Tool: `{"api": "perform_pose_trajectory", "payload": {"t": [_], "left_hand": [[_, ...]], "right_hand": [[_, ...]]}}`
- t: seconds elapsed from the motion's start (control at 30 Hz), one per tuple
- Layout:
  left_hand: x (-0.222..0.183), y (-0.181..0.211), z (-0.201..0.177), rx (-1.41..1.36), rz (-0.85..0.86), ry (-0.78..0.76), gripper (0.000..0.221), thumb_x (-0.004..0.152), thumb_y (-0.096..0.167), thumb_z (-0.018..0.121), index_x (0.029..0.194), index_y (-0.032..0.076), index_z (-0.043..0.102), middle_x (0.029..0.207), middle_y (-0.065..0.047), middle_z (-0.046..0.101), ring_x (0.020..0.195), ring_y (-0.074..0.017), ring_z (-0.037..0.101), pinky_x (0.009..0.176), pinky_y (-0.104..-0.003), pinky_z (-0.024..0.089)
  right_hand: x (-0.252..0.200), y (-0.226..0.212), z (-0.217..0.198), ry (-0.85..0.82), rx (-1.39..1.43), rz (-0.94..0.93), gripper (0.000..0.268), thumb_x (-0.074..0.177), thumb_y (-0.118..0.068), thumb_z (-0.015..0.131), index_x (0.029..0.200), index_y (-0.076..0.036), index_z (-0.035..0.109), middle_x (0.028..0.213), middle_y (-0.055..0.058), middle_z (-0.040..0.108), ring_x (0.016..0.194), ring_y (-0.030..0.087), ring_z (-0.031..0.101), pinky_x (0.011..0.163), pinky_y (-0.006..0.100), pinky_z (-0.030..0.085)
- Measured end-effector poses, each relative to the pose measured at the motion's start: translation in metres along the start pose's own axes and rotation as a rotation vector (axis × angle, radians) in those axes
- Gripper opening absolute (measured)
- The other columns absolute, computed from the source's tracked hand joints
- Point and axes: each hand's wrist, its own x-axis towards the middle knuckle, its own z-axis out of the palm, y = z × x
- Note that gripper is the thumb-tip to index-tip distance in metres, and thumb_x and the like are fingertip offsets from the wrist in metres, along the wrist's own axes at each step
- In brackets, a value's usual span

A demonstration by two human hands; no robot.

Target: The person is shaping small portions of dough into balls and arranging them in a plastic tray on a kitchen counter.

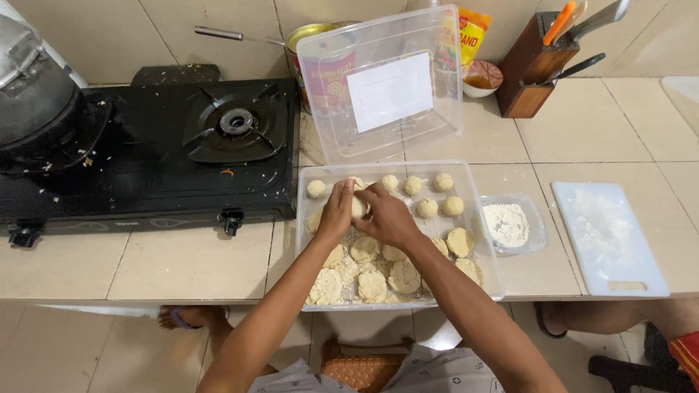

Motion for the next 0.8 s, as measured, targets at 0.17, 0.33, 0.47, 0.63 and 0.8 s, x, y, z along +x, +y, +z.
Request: {"api": "perform_pose_trajectory", "payload": {"t": [0.17, 0.33, 0.47, 0.63, 0.8], "left_hand": [[0.010, -0.011, -0.010, -0.052, 0.090, 0.231, 0.052, 0.108, 0.049, 0.039, 0.138, 0.008, 0.053, 0.106, -0.015, 0.074, 0.088, -0.0278, 0.075, 0.074, -0.037, 0.064], [0.007, -0.006, -0.033, -0.169, 0.185, 0.363, 0.035, 0.105, 0.034, 0.055, 0.122, 0.005, 0.064, 0.084, -0.009, 0.074, 0.068, -0.0156, 0.073, 0.060, -0.025, 0.062], [0.002, -0.031, -0.048, 0.092, 0.255, 0.408, 0.020, 0.097, 0.023, 0.063, 0.109, 0.011, 0.074, 0.076, -0.007, 0.075, 0.069, -0.0197, 0.075, 0.064, -0.034, 0.059], [-0.002, -0.038, -0.051, 0.100, 0.252, 0.417, 0.020, 0.097, 0.022, 0.063, 0.107, 0.012, 0.075, 0.074, -0.006, 0.076, 0.068, -0.0185, 0.075, 0.066, -0.033, 0.058], [-0.003, -0.032, -0.051, 0.146, 0.241, 0.407, 0.016, 0.093, 0.027, 0.063, 0.102, 0.018, 0.074, 0.068, -0.002, 0.074, 0.072, -0.0202, 0.075, 0.074, -0.037, 0.058]], "right_hand": [[-0.001, 0.003, -0.017, 0.138, 0.014, 0.104, 0.057, 0.082, -0.039, 0.079, 0.131, -0.014, 0.062, 0.112, 0.009, 0.061, 0.087, 0.031, 0.076, 0.075, 0.048, 0.060], [-0.005, -0.007, -0.027, 0.139, -0.033, 0.173, 0.057, 0.084, -0.037, 0.078, 0.132, -0.012, 0.063, 0.113, 0.008, 0.061, 0.087, 0.029, 0.075, 0.076, 0.047, 0.061], [-0.005, -0.007, -0.019, 0.027, -0.062, 0.125, 0.059, 0.083, -0.036, 0.078, 0.134, -0.016, 0.057, 0.112, 0.010, 0.062, 0.091, 0.032, 0.074, 0.078, 0.051, 0.059], [-0.009, -0.014, -0.009, -0.092, -0.173, 0.041, 0.053, 0.082, -0.031, 0.079, 0.129, -0.016, 0.062, 0.110, 0.012, 0.065, 0.095, 0.034, 0.073, 0.079, 0.050, 0.059], [-0.007, -0.018, -0.009, -0.071, -0.239, 0.033, 0.052, 0.086, -0.038, 0.074, 0.134, -0.020, 0.063, 0.109, 0.012, 0.065, 0.100, 0.035, 0.070, 0.079, 0.051, 0.059]]}}
